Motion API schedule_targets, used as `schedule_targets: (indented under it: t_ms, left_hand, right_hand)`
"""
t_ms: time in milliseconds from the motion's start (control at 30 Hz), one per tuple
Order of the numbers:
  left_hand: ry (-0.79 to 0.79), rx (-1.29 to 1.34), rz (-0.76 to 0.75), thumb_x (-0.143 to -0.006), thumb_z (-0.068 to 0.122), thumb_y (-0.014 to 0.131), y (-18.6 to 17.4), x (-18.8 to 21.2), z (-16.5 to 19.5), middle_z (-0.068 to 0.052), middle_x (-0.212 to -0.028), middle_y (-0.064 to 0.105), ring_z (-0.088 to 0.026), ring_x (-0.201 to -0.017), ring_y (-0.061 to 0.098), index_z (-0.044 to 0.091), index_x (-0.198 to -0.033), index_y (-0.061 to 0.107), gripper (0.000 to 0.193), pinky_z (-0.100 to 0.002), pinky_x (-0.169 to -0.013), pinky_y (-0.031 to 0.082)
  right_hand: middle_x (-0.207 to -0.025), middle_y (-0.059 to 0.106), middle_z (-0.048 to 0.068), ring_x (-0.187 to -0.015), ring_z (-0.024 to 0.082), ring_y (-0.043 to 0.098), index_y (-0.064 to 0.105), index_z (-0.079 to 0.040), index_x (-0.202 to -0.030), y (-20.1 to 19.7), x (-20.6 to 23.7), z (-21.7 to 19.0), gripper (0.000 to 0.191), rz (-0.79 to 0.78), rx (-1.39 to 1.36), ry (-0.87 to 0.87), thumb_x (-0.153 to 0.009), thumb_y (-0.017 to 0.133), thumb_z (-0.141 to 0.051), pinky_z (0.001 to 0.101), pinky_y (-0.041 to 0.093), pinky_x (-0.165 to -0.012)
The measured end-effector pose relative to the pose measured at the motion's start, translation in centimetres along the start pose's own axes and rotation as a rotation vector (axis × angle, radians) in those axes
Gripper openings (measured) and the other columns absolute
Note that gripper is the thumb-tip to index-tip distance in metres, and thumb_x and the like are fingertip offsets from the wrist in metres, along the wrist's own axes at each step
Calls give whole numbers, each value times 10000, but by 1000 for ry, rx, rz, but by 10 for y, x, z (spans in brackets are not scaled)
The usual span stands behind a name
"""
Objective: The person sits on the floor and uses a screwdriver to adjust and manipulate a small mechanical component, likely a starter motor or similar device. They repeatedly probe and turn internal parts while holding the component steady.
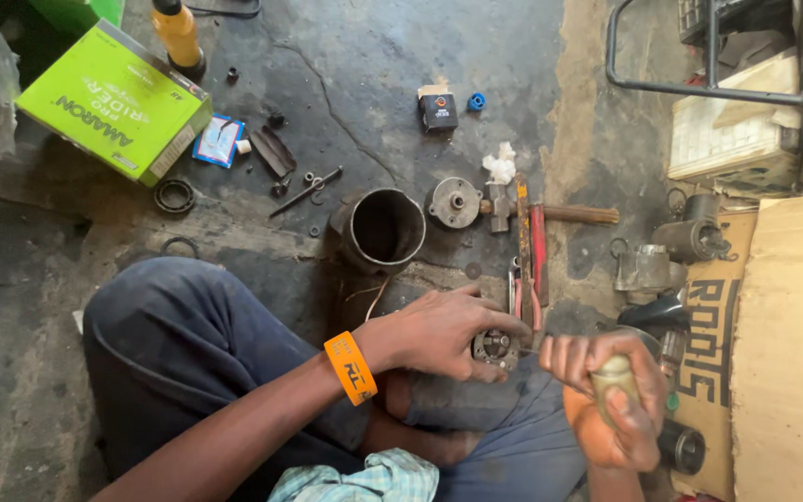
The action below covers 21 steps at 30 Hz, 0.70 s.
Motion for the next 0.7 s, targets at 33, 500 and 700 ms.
schedule_targets:
  t_ms: [33,500,700]
  left_hand:
    - [-16,-10,-13,-737,465,762,2,1,-2,-89,-1117,742,-359,-1105,585,231,-1363,644,679,-506,-917,505]
    - [37,-29,8,-722,482,783,9,-6,-3,-77,-1204,721,-366,-1115,576,213,-1344,654,690,-507,-895,513]
    - [-70,-46,-30,-733,514,754,14,-6,-6,-70,-1032,764,-353,-1088,595,252,-1372,636,701,-490,-860,529]
  right_hand:
    - [-702,414,43,-676,157,378,488,30,-1031,0,1,2,303,10,0,-12,-991,596,-250,381,328,-674]
    - [-726,386,27,-674,152,371,503,-6,-1161,-2,20,6,319,93,-49,-107,-980,596,-251,385,325,-686]
    - [-698,406,42,-673,158,377,509,-15,-1138,3,18,0,312,76,58,-57,-1020,630,-277,371,323,-638]
Point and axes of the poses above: each hand's wrist, its own x-axis away from the middle knuckle, its own y-axis out of the palm, z = x × y, the point moved 9 cm from there along -x, towards the middle knuckle
